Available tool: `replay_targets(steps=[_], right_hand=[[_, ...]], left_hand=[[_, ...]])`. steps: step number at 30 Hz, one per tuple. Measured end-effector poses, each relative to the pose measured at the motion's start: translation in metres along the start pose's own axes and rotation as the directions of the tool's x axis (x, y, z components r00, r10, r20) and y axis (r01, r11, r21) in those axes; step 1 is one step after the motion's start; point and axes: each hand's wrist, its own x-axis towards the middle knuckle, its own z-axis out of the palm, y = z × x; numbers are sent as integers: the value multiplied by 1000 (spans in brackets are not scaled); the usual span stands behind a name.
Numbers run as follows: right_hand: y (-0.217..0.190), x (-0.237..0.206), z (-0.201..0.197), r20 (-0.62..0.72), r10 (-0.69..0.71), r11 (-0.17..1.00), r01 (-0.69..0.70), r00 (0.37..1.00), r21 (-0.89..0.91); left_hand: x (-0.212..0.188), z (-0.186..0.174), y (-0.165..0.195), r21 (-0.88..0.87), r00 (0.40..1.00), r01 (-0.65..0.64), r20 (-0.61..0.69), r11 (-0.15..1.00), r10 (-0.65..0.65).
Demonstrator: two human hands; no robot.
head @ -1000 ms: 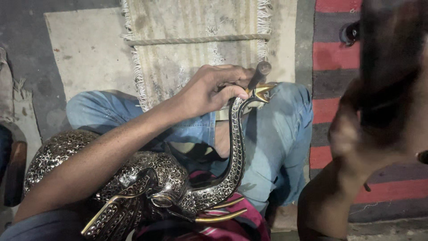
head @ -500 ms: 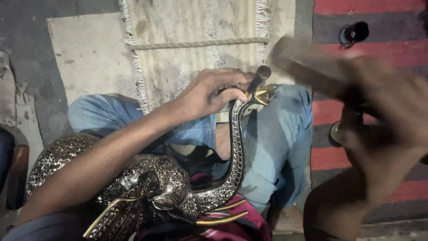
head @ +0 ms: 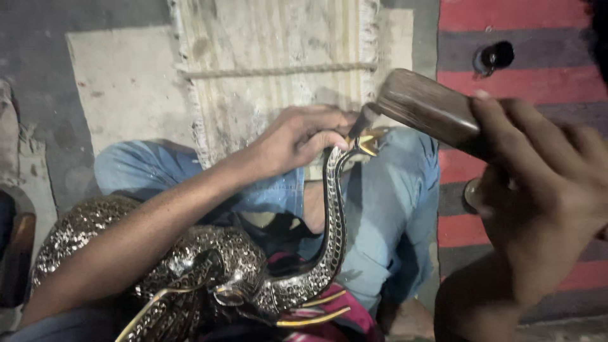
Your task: The person sits on the floor holding a chisel against a decorative metal elephant statue resting on their lap and strikes the chisel with a wooden mallet, working the surface of the figurine. They reposition the chisel along the trunk and body and continue hammering throughout the clip.
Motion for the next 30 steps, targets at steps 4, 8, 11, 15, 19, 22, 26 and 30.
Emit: replay_targets(steps=[4,8,11,15,19,22,26,30], right_hand=[[-1,-4,5,2,51,998,-51,999,38],[2,-6,9,-37,224,946,-208,974,249],[6,-6,6,-23,-11,999,11,1000,34],[13,-8,6,40,-74,993,77,996,-85],[18,-18,15,-9,42,991,-41,999,124],[23,-20,19,-48,42,994,-37,998,104],[24,-7,21,-77,54,988,-42,996,151],[20,9,22,-82,51,989,-39,995,144]], left_hand=[[-1,5,-4,-6,993,121,3,993,-121],[-3,7,-9,31,999,46,7,998,-47],[-2,6,-11,66,999,-24,-23,998,26],[0,6,-5,106,998,43,-53,993,-38],[4,4,5,95,996,69,-62,993,-63],[8,3,12,-17,989,144,-36,989,-145],[11,2,17,-49,979,196,-52,979,-199],[9,3,18,-13,977,204,-58,979,-205]])
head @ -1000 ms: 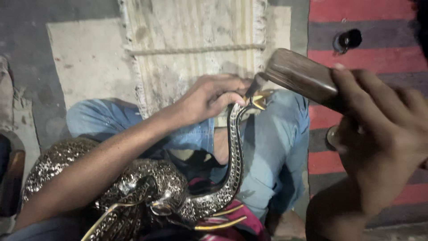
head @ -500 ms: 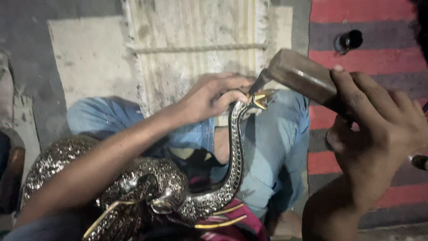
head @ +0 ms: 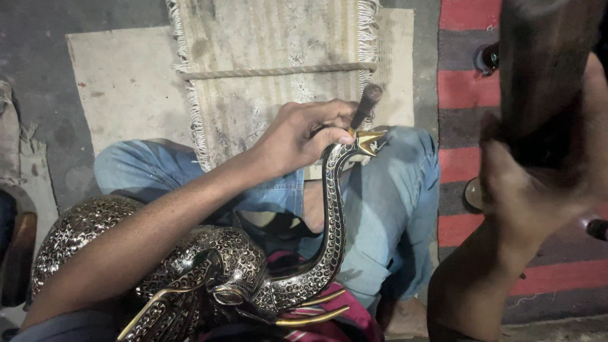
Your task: The person sits on the floor holding a chisel against a decorative metal elephant statue resting on their lap and strikes the chisel with a wooden mallet, working the surface of the figurine. They reposition the chisel along the trunk and body and continue hammering throughout the clip.
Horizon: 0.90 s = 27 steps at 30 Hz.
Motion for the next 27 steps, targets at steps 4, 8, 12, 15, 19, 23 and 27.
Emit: replay_targets(steps=[4,8,12,15,19,23,27], right_hand=[[-6,-2,-7,64,-70,993,76,995,-90],[-6,-7,-4,10,15,1000,-15,1000,9],[-2,-14,-5,37,-33,995,36,999,-97],[0,-31,-8,80,-20,989,32,997,-145],[6,-70,20,-53,285,887,-242,957,392],[3,-121,76,25,621,504,-424,783,753],[2,-159,103,63,702,453,-513,710,729]], left_hand=[[-3,1,-3,63,991,-131,-20,989,133],[-4,1,-6,87,989,-145,-17,986,147],[-5,1,-9,93,982,-189,-11,978,191],[-3,5,-8,34,997,-71,-21,997,72],[-3,9,0,-180,990,60,-114,982,-82],[-5,11,12,-23,987,95,-131,995,-98],[-6,13,19,51,992,-4,-127,999,11]])
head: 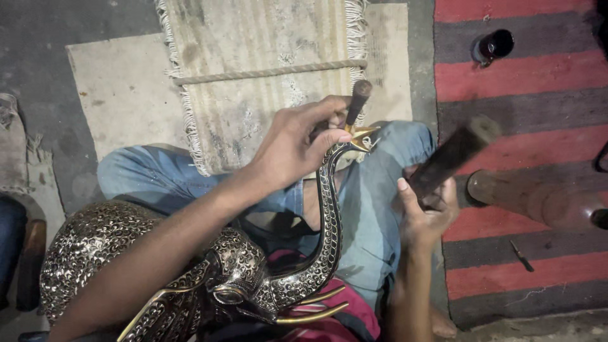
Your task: The person sits on the floor holding a chisel against a decorative metal elephant statue resting on their lap and strikes the chisel with a wooden mallet, working the surface of the figurine. They reposition the chisel along the trunk and body and continue hammering throughout the clip.
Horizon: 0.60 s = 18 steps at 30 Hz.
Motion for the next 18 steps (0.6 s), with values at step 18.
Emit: replay_targets(steps=[18], right_hand=[[-171,105,5,472,-448,649,639,759,-412]], left_hand=[[-1,10,-16,-27,996,13,-88,1000,-16]])
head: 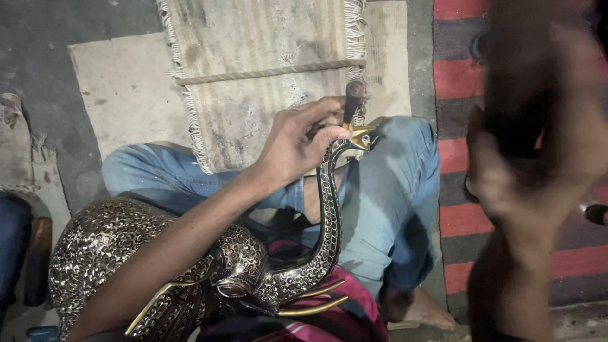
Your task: The person sits on the floor holding a chisel against a decorative metal elephant statue resting on their lap and strikes the chisel with a wooden mallet, working the surface of the figurine. They reposition the chisel along the trunk and body and continue hammering throughout the clip.
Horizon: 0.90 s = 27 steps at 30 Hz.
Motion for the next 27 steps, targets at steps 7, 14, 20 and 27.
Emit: replay_targets(steps=[7,14,20,27], right_hand=[[-15,27,-24,256,-220,920,288,941,-267],[-21,28,-22,255,-195,923,265,947,-279],[9,12,-21,176,-112,950,157,978,-270],[16,6,-17,114,68,998,-68,991,-11]], left_hand=[[-1,-1,-2,-8,999,-34,-5,999,34],[0,0,0,-84,998,-57,-12,995,56],[-1,-3,3,-3,1000,-22,14,1000,23],[2,-1,5,20,999,-50,-4,999,50]])
